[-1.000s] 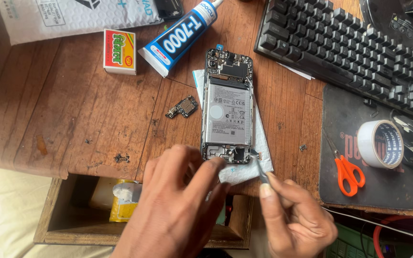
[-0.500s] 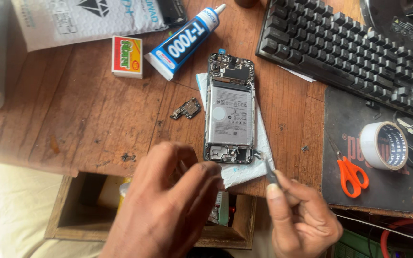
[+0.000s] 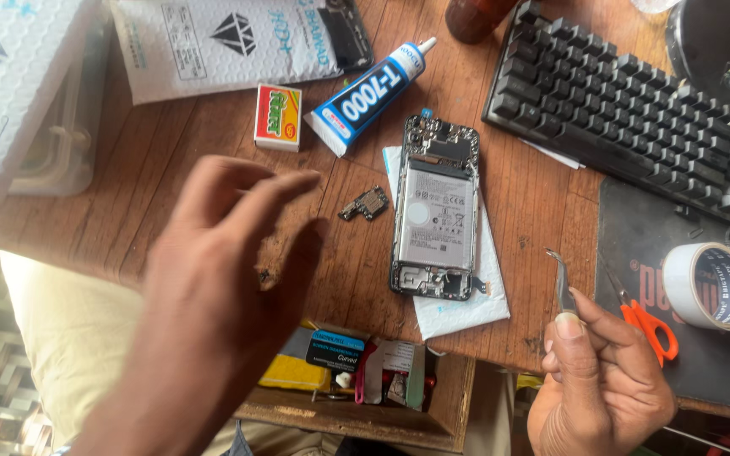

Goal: The person uses tweezers to remove a small circuit board from the bottom of a disassembled smartphone, then places it back into position. The person handles the circuit board and tweezers throughout the clip.

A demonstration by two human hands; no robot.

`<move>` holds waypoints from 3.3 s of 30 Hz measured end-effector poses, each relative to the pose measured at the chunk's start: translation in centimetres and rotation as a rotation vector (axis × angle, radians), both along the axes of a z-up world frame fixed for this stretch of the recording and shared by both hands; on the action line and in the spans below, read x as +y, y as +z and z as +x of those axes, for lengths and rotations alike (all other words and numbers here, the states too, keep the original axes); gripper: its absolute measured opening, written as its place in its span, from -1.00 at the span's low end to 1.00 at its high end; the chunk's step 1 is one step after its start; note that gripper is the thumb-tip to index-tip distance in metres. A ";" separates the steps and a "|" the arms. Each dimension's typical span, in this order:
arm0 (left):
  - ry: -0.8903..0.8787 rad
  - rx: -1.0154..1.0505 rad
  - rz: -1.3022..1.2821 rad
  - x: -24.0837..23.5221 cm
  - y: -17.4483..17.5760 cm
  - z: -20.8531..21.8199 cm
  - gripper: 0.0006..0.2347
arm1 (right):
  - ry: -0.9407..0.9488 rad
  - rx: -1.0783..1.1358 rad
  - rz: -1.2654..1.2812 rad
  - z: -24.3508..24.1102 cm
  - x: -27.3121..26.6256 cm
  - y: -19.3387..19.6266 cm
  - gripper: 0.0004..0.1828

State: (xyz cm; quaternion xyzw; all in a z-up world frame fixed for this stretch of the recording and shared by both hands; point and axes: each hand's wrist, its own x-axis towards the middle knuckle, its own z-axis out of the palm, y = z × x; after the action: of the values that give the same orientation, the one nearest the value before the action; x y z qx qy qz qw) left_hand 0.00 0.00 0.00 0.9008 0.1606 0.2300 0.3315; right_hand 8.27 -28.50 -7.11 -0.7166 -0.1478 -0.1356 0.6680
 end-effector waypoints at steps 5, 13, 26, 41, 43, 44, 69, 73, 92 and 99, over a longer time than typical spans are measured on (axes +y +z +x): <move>-0.067 -0.024 0.039 -1.0 -0.9 2.1 -0.71 | -0.002 0.012 0.059 0.1 -0.1 -0.3 -0.85; -0.167 -0.052 0.156 -0.4 -2.0 3.0 -0.66 | -0.012 0.063 0.125 -0.1 -0.2 -0.6 -0.64; -0.127 0.003 0.165 0.4 -3.0 3.5 -0.66 | 0.102 0.103 0.204 0.4 -0.5 -0.2 -0.84; -0.321 0.019 0.080 1.2 -0.7 4.6 -0.74 | 0.101 0.159 0.248 -0.8 -0.8 0.0 -0.84; -0.234 0.076 -0.147 1.1 -0.4 4.1 -0.80 | 0.103 0.144 0.251 -1.0 -0.9 -0.1 -0.83; -0.164 0.127 -0.273 0.7 -0.4 3.4 -0.82 | 0.106 0.125 0.257 -1.1 -0.8 -0.2 -0.83; -0.113 -0.029 -1.096 -5.2 -2.2 0.1 -0.77 | -0.074 -0.296 -0.843 -1.4 7.5 4.7 -0.74; -0.034 0.044 -1.045 -5.1 -2.2 0.2 -0.78 | -0.077 -0.302 -0.868 -1.3 7.7 4.7 -0.76; -0.197 0.052 -1.052 -5.5 -2.7 0.1 -0.72 | -0.048 -0.230 -0.707 -0.7 5.6 4.4 -0.83; -0.224 0.043 -1.024 -6.4 -1.8 1.0 -0.72 | -0.042 -0.105 -0.618 0.3 4.2 4.1 -0.84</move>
State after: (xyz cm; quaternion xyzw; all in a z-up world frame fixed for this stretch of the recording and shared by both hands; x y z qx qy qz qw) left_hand 1.03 -6.44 -1.80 0.6395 0.1620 0.0666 0.7486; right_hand 8.61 -24.34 -2.98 -0.8806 -0.2013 -0.1350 0.4072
